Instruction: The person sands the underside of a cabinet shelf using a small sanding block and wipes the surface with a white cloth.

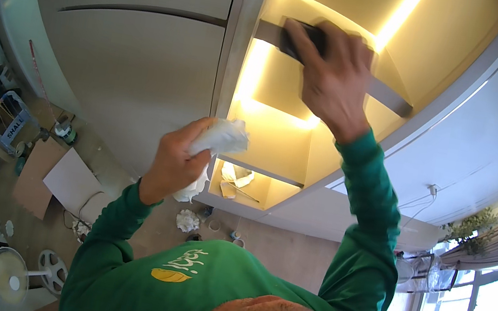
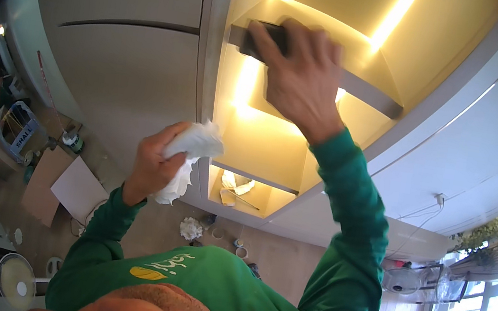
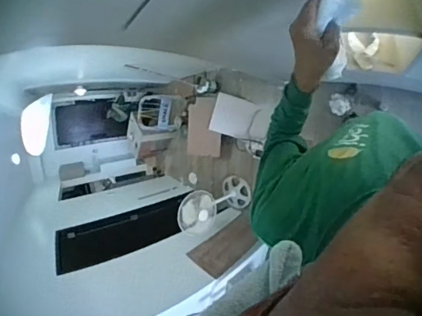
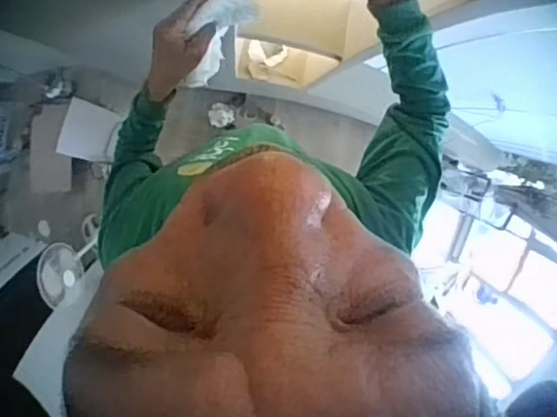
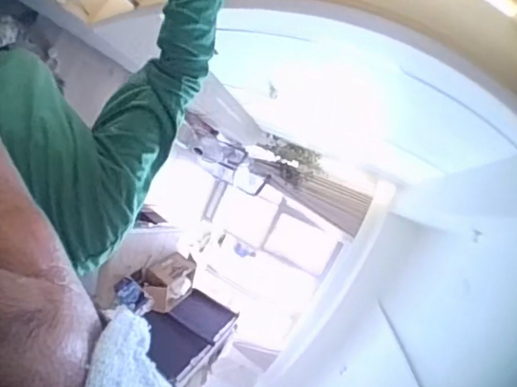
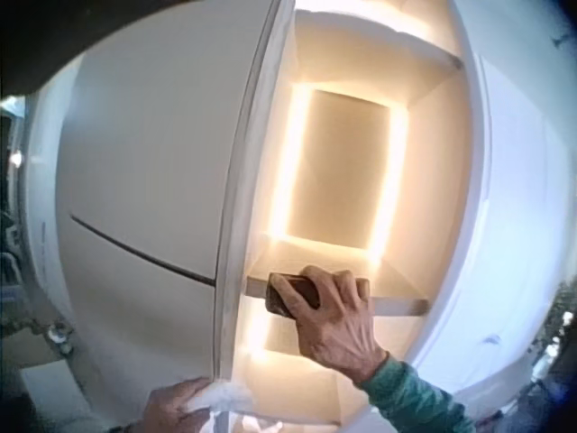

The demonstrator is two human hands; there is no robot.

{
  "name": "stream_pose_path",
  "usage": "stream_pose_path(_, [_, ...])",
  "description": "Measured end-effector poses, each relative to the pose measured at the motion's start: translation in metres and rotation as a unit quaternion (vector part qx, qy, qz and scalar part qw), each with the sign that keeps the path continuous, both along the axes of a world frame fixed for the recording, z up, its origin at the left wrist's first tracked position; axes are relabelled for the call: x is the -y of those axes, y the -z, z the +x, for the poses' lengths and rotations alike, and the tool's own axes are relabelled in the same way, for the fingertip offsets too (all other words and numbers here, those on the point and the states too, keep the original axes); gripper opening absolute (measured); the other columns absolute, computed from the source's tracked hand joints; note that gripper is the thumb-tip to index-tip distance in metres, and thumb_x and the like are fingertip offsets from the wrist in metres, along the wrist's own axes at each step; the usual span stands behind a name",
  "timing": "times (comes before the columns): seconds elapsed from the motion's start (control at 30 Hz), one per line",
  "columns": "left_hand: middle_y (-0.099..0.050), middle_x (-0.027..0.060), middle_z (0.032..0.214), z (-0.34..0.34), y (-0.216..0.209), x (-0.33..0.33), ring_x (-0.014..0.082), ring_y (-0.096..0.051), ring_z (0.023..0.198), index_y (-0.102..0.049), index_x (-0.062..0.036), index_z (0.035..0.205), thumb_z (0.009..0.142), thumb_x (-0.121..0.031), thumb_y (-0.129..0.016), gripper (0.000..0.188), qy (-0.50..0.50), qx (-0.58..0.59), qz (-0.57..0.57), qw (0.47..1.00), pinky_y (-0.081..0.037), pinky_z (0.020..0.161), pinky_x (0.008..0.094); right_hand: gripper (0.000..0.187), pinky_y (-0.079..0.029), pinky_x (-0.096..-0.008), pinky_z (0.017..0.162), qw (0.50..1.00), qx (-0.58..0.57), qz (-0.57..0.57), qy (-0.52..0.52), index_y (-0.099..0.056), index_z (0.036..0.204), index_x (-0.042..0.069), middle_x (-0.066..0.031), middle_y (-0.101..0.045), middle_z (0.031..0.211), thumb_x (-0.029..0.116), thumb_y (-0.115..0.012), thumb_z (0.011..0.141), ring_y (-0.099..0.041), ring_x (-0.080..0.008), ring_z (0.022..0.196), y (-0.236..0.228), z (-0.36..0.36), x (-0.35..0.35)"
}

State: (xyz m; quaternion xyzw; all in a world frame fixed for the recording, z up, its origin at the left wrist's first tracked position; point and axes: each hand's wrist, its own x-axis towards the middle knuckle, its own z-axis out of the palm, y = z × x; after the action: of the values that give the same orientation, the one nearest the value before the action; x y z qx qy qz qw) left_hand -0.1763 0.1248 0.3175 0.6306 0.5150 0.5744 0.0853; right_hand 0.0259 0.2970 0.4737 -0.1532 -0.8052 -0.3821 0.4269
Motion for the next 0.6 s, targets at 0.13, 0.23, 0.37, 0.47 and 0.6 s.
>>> stream_pose_path(0.13, [-0.074,0.0102,0.095,-0.012,-0.051,0.023,0.0146,-0.07,0.078,-0.067,0.0061,0.117,0.087,-0.002,-0.066,0.031,-0.092,0.17,0.106,0.975,-0.058,0.074,0.0313,0.058,-0.039,-0.0416,0.086,0.982,-0.073,-0.163,-0.058,-0.07,0.132,0.019,-0.0069,-0.064,0.117,0.009,-0.062,0.075,-0.051,-0.0264,0.096,0.058,0.092,0.042])
stream_pose_path(0.23, [-0.074,0.0134,0.1,0.031,-0.155,0.0,0.0192,-0.072,0.081,-0.066,0.0067,0.117,0.088,0.003,-0.064,0.029,-0.12,0.081,0.302,0.942,-0.059,0.077,0.0323,0.058,-0.038,-0.0406,0.088,0.939,-0.111,-0.318,-0.068,-0.071,0.131,0.017,-0.0069,-0.065,0.115,0.006,-0.062,0.075,-0.052,-0.0261,0.094,0.12,0.13,0.052])
stream_pose_path(0.37, [-0.07,0.0176,0.086,0.046,-0.235,-0.117,0.0295,-0.069,0.07,-0.069,0.0037,0.101,0.087,-0.012,-0.068,0.021,-0.209,-0.27,0.26,0.903,-0.056,0.065,0.0387,0.058,-0.038,-0.0381,0.088,0.884,-0.094,-0.422,-0.175,-0.069,0.133,0.015,-0.0051,-0.065,0.116,0.002,-0.065,0.076,-0.052,-0.0255,0.094,0.156,0.124,0.054])
stream_pose_path(0.47, [-0.068,0.0205,0.081,0.064,-0.248,-0.225,0.0356,-0.065,0.066,-0.068,0.0042,0.094,0.083,-0.009,-0.063,0.018,-0.152,-0.315,-0.14,0.926,-0.055,0.066,0.0452,0.053,-0.04,-0.0395,0.089,0.859,-0.086,-0.461,-0.208,-0.068,0.132,0.014,-0.0065,-0.065,0.118,0.002,-0.064,0.081,-0.053,-0.0274,0.097,0.165,0.136,0.054])
stream_pose_path(0.6, [-0.065,0.0323,0.079,0.075,-0.244,-0.188,0.0462,-0.065,0.072,-0.066,0.0118,0.088,0.072,-0.004,-0.062,0.023,-0.174,-0.434,-0.211,0.859,-0.052,0.07,0.0521,0.049,-0.042,-0.0403,0.091,0.834,-0.134,-0.497,-0.2,-0.068,0.131,0.007,-0.0101,-0.064,0.118,-0.001,-0.061,0.083,-0.053,-0.0297,0.098,0.195,0.204,0.04])
